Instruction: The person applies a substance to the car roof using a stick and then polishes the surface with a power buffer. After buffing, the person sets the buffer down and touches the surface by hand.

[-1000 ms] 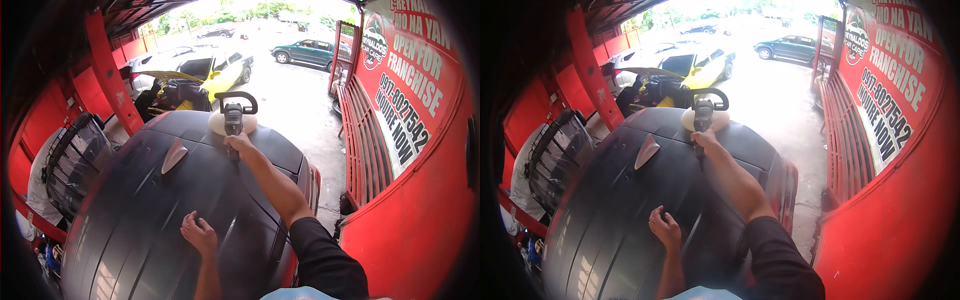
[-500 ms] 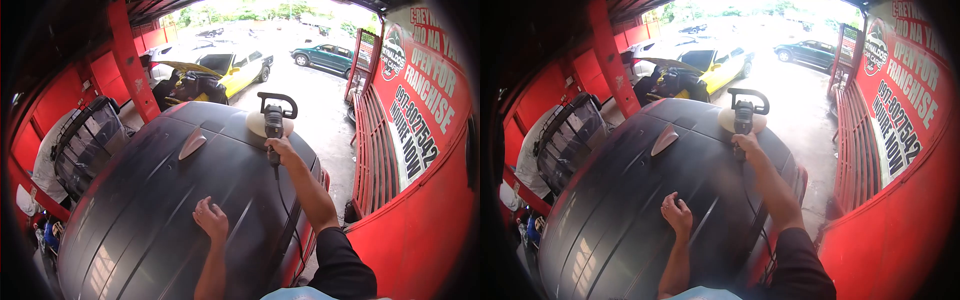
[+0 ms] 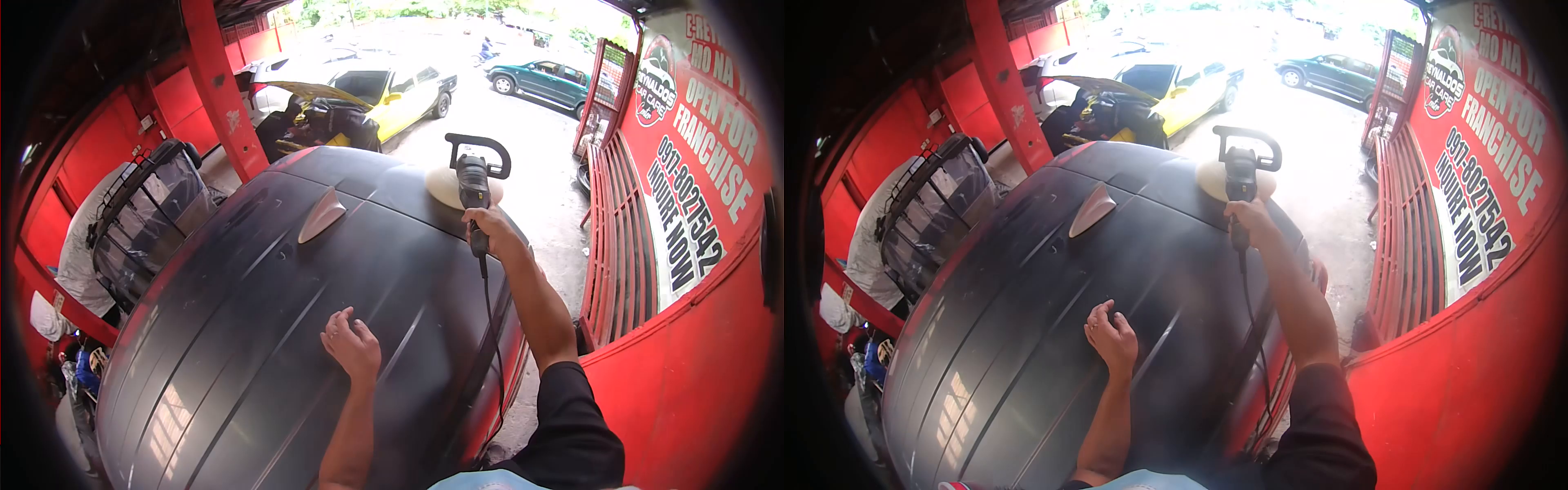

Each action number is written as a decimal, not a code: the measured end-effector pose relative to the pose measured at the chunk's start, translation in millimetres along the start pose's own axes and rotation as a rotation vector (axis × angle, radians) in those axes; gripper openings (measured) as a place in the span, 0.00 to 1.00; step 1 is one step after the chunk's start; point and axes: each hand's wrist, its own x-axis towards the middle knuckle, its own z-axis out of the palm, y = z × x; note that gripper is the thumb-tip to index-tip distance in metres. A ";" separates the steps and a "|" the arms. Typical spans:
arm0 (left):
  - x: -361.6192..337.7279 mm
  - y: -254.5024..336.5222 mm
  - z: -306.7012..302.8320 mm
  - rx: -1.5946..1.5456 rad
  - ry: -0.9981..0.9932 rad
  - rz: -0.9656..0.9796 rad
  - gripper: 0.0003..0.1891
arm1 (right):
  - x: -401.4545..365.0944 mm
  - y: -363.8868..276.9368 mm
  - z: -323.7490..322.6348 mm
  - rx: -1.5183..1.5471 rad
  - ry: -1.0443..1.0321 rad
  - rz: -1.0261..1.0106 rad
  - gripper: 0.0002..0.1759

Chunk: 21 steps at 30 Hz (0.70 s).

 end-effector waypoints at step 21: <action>-0.1 13.5 -9.1 -0.006 0.011 -0.035 0.16 | 92.8 -13.5 58.2 -0.105 -0.062 0.003 0.17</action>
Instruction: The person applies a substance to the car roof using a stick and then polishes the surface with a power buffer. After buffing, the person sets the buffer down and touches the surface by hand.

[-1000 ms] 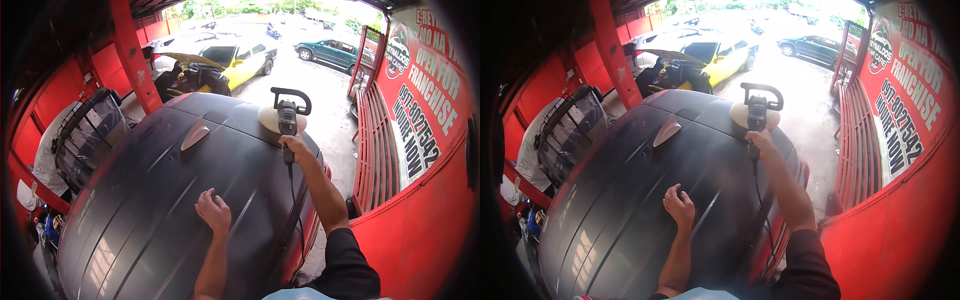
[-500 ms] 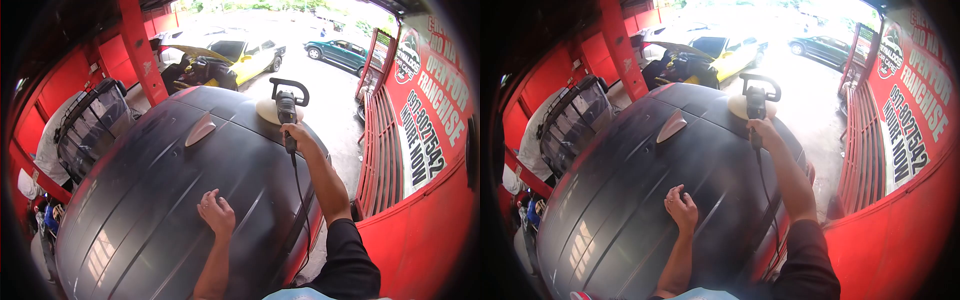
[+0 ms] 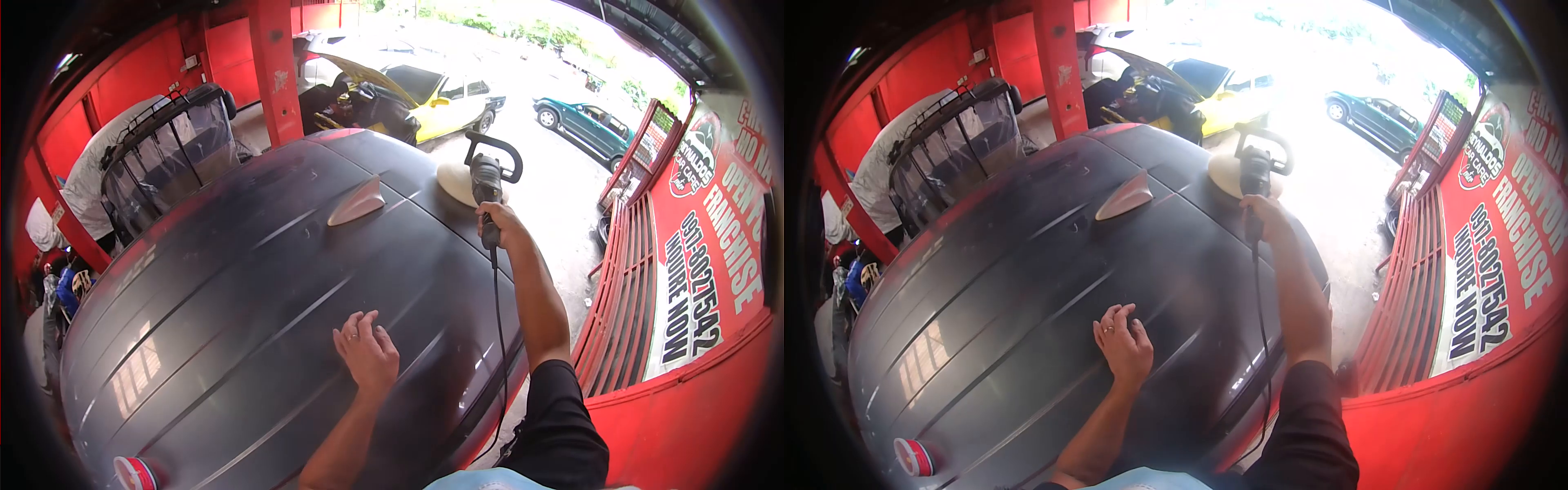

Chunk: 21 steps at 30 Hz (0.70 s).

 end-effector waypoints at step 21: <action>0.0 -9.2 3.1 0.006 -0.024 0.022 0.17 | -34.3 17.4 9.0 0.112 0.057 -0.087 0.32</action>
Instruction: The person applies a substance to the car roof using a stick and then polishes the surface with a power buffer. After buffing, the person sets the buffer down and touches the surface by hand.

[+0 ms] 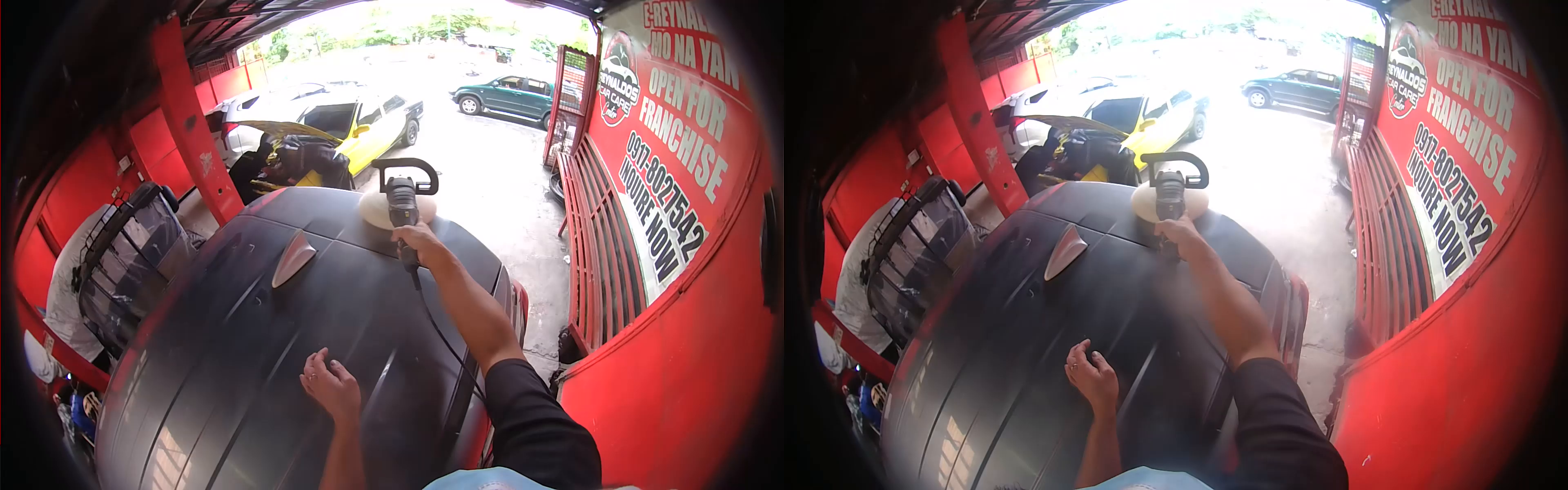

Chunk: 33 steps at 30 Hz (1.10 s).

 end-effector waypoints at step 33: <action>-0.9 -8.4 13.8 0.002 0.060 -0.005 0.17 | -155.5 24.0 -39.1 -0.061 0.054 0.081 0.49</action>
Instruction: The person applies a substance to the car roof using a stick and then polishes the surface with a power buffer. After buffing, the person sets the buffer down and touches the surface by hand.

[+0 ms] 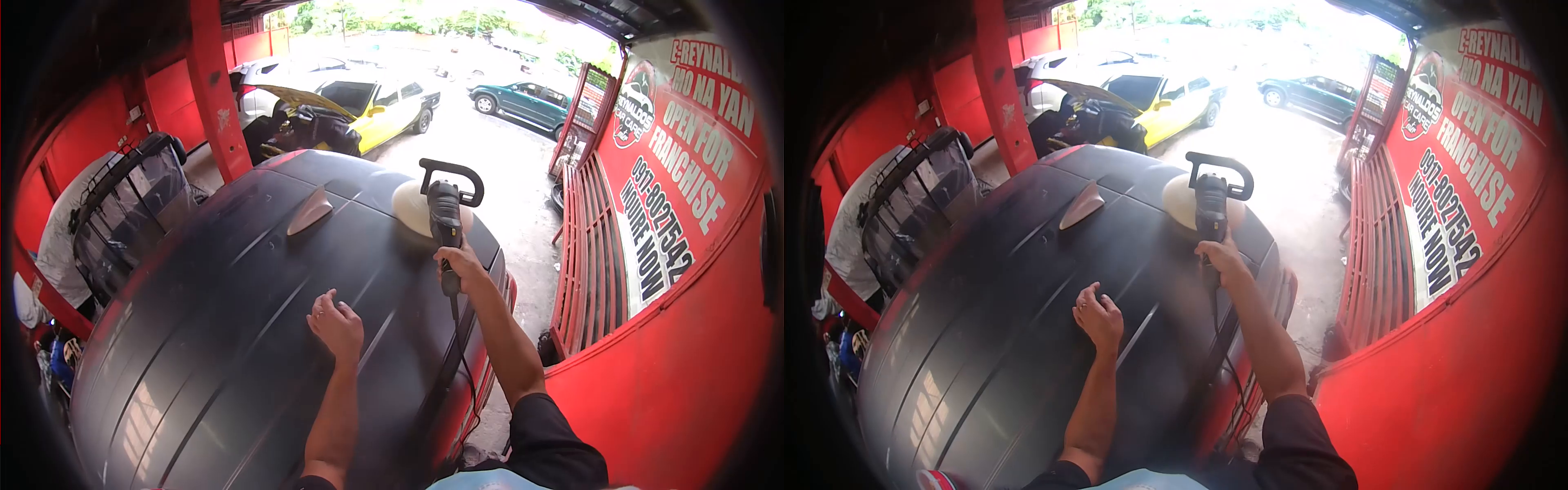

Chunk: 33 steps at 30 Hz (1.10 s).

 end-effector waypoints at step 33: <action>6.6 1.5 -4.0 0.061 -0.043 0.061 0.17 | -45.2 13.0 56.5 0.532 -0.086 -0.043 0.41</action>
